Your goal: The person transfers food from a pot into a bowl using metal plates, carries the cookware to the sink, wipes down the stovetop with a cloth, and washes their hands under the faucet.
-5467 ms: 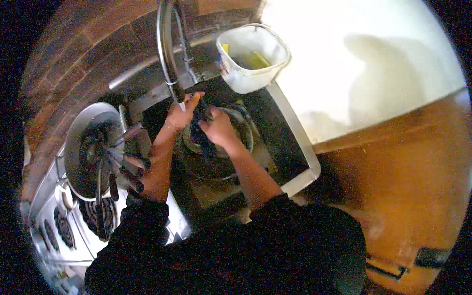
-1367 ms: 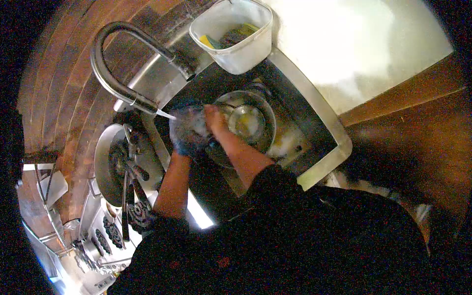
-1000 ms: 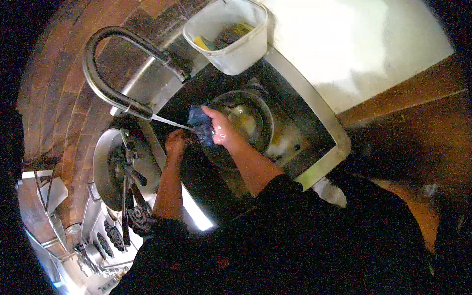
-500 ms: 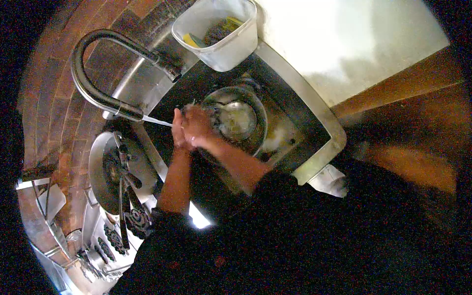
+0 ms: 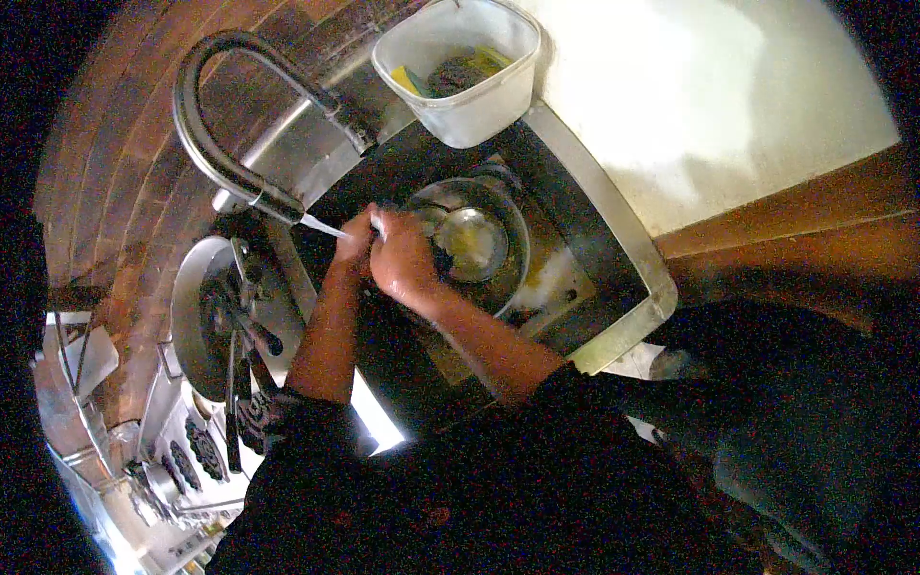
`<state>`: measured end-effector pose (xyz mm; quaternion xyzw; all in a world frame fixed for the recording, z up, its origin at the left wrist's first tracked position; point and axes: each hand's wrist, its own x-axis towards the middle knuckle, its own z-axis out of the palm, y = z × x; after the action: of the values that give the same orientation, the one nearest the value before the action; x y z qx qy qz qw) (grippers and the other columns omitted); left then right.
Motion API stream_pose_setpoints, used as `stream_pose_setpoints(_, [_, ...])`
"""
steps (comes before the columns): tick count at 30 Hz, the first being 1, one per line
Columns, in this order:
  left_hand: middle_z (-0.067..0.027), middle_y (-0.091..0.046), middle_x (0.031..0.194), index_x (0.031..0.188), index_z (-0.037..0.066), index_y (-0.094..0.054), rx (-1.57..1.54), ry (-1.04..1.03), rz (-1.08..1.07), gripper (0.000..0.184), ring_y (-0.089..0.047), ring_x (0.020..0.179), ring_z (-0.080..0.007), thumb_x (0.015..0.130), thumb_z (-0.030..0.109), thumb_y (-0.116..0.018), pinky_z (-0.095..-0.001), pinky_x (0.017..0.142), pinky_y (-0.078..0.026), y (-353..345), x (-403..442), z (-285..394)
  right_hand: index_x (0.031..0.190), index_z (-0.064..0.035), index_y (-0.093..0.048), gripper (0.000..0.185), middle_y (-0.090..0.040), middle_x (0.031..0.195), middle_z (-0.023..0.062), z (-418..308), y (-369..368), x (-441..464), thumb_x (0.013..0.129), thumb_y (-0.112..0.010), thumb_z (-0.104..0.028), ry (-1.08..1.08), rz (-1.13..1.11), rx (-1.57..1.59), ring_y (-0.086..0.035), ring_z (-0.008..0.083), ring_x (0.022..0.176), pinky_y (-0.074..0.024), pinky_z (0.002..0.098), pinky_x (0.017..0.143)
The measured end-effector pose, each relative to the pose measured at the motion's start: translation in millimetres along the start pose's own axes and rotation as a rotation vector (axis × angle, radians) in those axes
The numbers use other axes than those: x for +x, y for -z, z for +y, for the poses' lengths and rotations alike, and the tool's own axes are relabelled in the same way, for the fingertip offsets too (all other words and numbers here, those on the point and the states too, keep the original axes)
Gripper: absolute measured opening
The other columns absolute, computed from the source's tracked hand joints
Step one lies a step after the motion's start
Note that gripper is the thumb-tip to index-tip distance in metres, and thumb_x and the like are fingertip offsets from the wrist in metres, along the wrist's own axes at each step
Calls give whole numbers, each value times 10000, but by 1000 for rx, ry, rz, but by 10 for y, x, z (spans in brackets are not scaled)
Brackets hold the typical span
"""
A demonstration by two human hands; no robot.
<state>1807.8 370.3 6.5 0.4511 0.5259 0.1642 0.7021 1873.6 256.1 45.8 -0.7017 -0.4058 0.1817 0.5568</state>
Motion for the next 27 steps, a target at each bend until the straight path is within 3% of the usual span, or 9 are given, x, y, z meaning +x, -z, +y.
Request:
stream_pose_setpoints(7, [-36, -624, 753, 756, 7, -658, 1372, -330, -296, 258, -498, 666, -142, 802, 254, -598, -329, 574, -383, 211, 281, -40, 934, -6, -590, 257, -605, 950, 214, -1008, 1381, 1582, 800, -537, -219, 329, 137, -612, -564, 375, 880, -435, 476, 777])
stream_pose_setpoints(9, [-70, -643, 797, 848, 4, -653, 657, -202, -196, 261, -558, 719, -188, 835, 252, -573, -337, 661, -437, -11, -438, 423, 1315, -14, -400, 617, -524, 1205, 255, -1126, 1505, 1581, 862, -487, -423, 304, 114, -680, -487, 380, 1120, -399, 396, 948])
stream_pose_setpoints(12, [-111, -645, 913, 971, 9, -618, -167, -58, -69, 279, -600, 811, -255, 868, 249, -519, -374, 753, -475, 111, -547, 514, 922, 3, -595, 439, -614, 913, 220, -618, 1259, 1132, 845, -537, -425, 118, -67, -14, -587, 383, 844, -447, 476, 796])
stream_pose_setpoints(15, [-128, -621, 985, 1073, 30, -564, -568, -22, -336, 288, -596, 892, -294, 881, 230, -486, -435, 784, -489, 397, -551, 453, 1279, -14, -438, 594, -523, 1206, 254, 512, 552, 653, 896, -465, -467, -30, -284, -33, -531, 388, 1084, -412, 410, 942])
stream_pose_setpoints(17, [-128, -608, 1013, 1071, 32, -559, -528, 7, -215, 291, -586, 921, -295, 884, 242, -487, -435, 787, -491, 552, -474, 184, 1239, -58, -489, 514, -584, 1095, 209, 1140, 45, 373, 890, -507, -435, -664, -202, 923, -557, 326, 1026, -433, 381, 916])
stream_pose_setpoints(20, [-128, -576, 1079, 1117, 41, -518, -439, 158, -33, 333, -551, 998, -269, 880, 275, -506, -396, 841, -472, 701, -102, -384, 1103, -63, -571, 399, -620, 955, 144, 769, -211, 219, 850, -588, -372, -713, -184, 1348, -591, 287, 889, -459, 372, 844])
stream_pose_setpoints(23, [-119, -564, 1106, 1114, 47, -518, -662, 332, -142, 335, -533, 1016, -241, 877, 284, -517, -355, 884, -444, 500, 245, -776, 819, -38, -635, 213, -621, 869, 120, 448, -521, -33, 740, -680, -231, -187, -22, 383, -611, 286, 774, -471, 404, 753])
stream_pose_setpoints(25, [-41, -547, 1019, 1201, 81, -488, -1460, 72, -844, 379, -543, 907, -175, 882, 284, -515, -317, 884, -431, 875, 873, -1653, 851, -40, -643, 199, -622, 834, 153, 393, -615, -141, 701, -681, -165, 154, -40, 25, -597, 299, 762, -467, 358, 677])
stream_pose_setpoints(27, [-54, -544, 1043, 1195, 78, -490, -1066, -179, -698, 373, -538, 937, -181, 884, 284, -511, -320, 890, -429, 647, 653, -1497, 833, -52, -647, 197, -621, 811, 153, 610, -691, -172, 678, -687, -166, 384, 88, -110, -595, 306, 742, -466, 364, 654])
